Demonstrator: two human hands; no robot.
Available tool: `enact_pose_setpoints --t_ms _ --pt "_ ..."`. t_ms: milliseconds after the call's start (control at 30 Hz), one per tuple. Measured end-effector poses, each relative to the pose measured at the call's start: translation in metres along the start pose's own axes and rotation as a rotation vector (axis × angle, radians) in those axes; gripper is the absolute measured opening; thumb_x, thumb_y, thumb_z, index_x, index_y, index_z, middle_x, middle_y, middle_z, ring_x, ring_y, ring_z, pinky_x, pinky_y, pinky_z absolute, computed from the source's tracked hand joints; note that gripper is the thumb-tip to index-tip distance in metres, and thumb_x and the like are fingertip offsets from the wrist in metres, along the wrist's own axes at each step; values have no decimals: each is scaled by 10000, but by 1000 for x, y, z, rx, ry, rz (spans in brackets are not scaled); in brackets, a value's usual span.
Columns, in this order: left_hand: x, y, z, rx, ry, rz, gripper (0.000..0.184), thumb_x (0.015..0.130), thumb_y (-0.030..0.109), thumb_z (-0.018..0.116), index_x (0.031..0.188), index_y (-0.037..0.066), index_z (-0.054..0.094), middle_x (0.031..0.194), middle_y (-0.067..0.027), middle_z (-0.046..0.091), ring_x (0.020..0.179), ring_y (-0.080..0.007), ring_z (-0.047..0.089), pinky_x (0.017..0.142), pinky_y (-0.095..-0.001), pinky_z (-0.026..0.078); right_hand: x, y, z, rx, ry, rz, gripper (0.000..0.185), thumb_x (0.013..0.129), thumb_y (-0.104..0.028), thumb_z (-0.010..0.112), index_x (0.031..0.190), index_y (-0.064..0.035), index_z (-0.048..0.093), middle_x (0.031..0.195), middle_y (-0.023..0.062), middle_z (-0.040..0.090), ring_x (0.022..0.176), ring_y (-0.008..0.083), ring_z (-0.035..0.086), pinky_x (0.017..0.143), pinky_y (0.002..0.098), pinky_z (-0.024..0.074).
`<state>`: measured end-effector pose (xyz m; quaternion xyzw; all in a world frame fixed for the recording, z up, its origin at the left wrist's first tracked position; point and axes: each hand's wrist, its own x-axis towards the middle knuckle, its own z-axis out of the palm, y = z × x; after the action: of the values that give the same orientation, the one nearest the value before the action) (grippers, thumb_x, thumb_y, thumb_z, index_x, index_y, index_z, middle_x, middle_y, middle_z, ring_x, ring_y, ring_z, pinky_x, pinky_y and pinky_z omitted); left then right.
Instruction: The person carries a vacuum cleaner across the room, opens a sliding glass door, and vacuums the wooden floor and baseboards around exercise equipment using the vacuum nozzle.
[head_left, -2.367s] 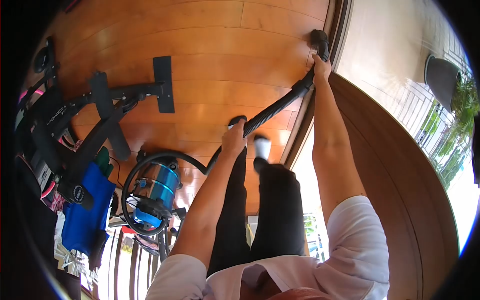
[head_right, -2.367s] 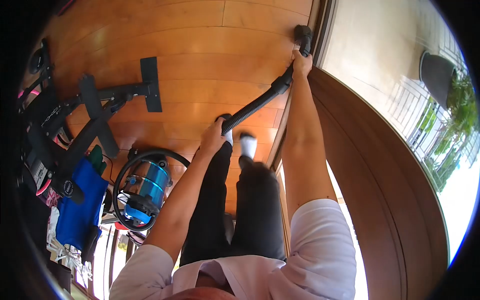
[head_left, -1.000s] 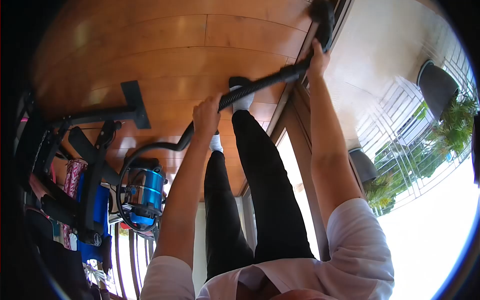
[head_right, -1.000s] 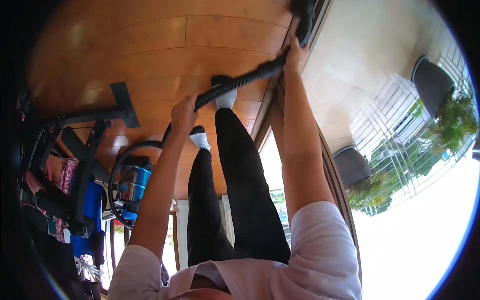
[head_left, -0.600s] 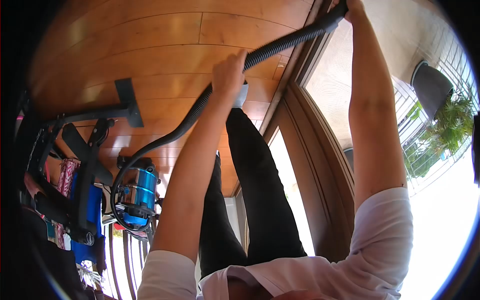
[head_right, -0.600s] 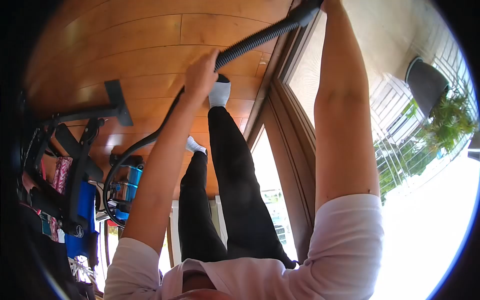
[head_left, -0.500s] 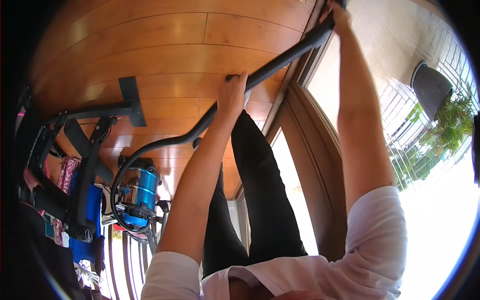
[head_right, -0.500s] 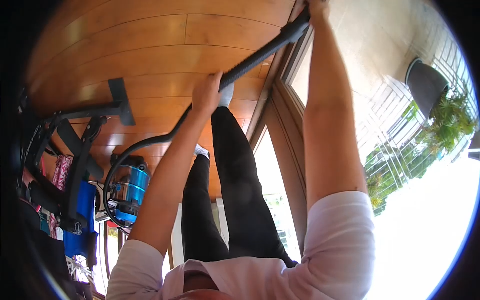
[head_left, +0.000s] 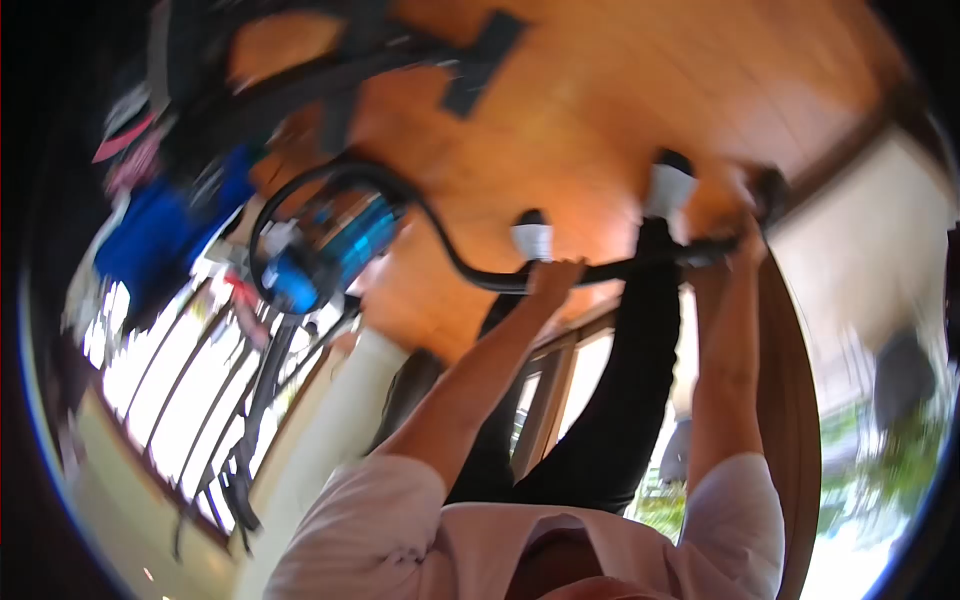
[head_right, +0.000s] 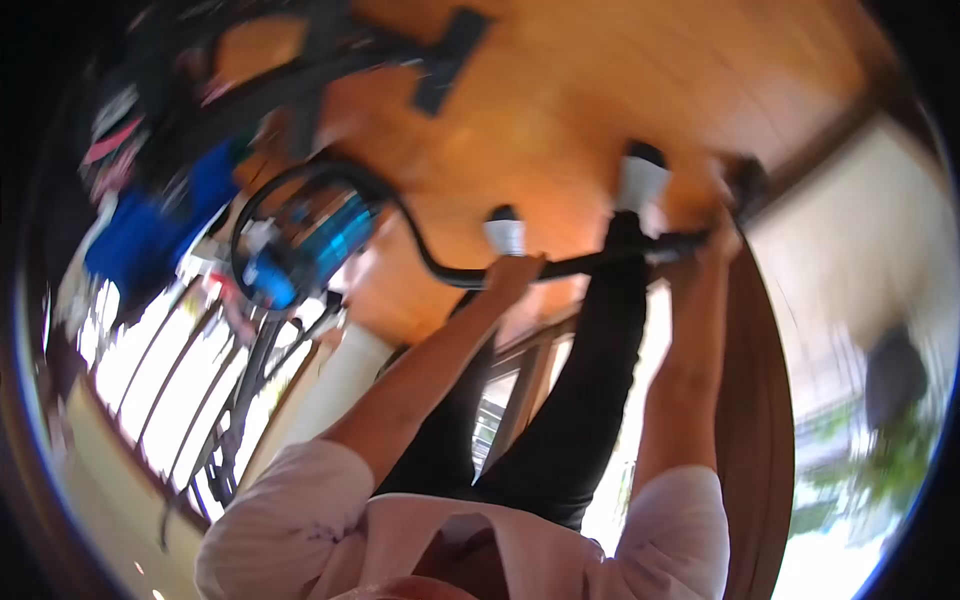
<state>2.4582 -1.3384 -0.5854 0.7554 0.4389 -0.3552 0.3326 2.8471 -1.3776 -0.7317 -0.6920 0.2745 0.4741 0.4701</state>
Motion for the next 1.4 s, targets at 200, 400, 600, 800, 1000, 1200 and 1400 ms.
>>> enact_pose_setpoints --t_ms 200,400,600,800,1000,1200,1400 --pt "-60 -29 -33 -172 113 -58 215 819 109 566 1030 148 550 726 -85 661 708 -287 684 611 -455 511 -24 22 35 64 -47 48 186 860 -217 611 956 -59 594 835 84 610 685 223 574 644 401 523" --pt "-13 -58 -60 -286 224 -237 393 743 35 578 1119 149 579 927 -127 680 872 -312 667 722 -455 519 46 29 84 162 42 -23 187 859 -271 572 933 -100 560 890 97 599 797 276 580 708 478 488" --pt "-36 -96 -84 -520 97 -503 423 720 97 656 1117 160 525 921 -170 671 909 -384 641 753 -483 498 -38 65 264 89 25 -320 240 777 -146 681 842 -82 459 573 57 452 402 210 483 376 364 461" --pt "-36 -66 -65 -414 82 -318 366 776 91 655 1113 165 532 899 -116 673 885 -338 656 754 -470 502 -88 20 310 -357 -267 -235 254 797 -120 636 923 -58 425 542 43 426 373 175 470 334 337 416" --pt "-31 -13 -69 -193 -129 -31 250 815 62 590 1049 139 543 839 -97 663 840 -306 669 718 -488 485 -60 -16 141 -409 -58 -198 220 785 -154 692 883 -43 530 517 44 425 347 180 431 321 346 386" --pt "-74 -13 -91 -267 -45 -78 288 790 56 608 1066 126 565 876 -119 678 869 -321 670 735 -474 510 -108 -52 75 -81 47 -49 215 773 -153 692 667 -69 524 537 55 458 417 204 467 396 365 430" --pt "-141 -24 -152 -406 108 -18 388 814 141 617 1196 114 557 1057 -163 642 1007 -332 621 848 -470 479 -254 -104 73 1 -132 -96 161 821 -204 662 798 -109 534 546 41 468 444 194 489 433 347 463"
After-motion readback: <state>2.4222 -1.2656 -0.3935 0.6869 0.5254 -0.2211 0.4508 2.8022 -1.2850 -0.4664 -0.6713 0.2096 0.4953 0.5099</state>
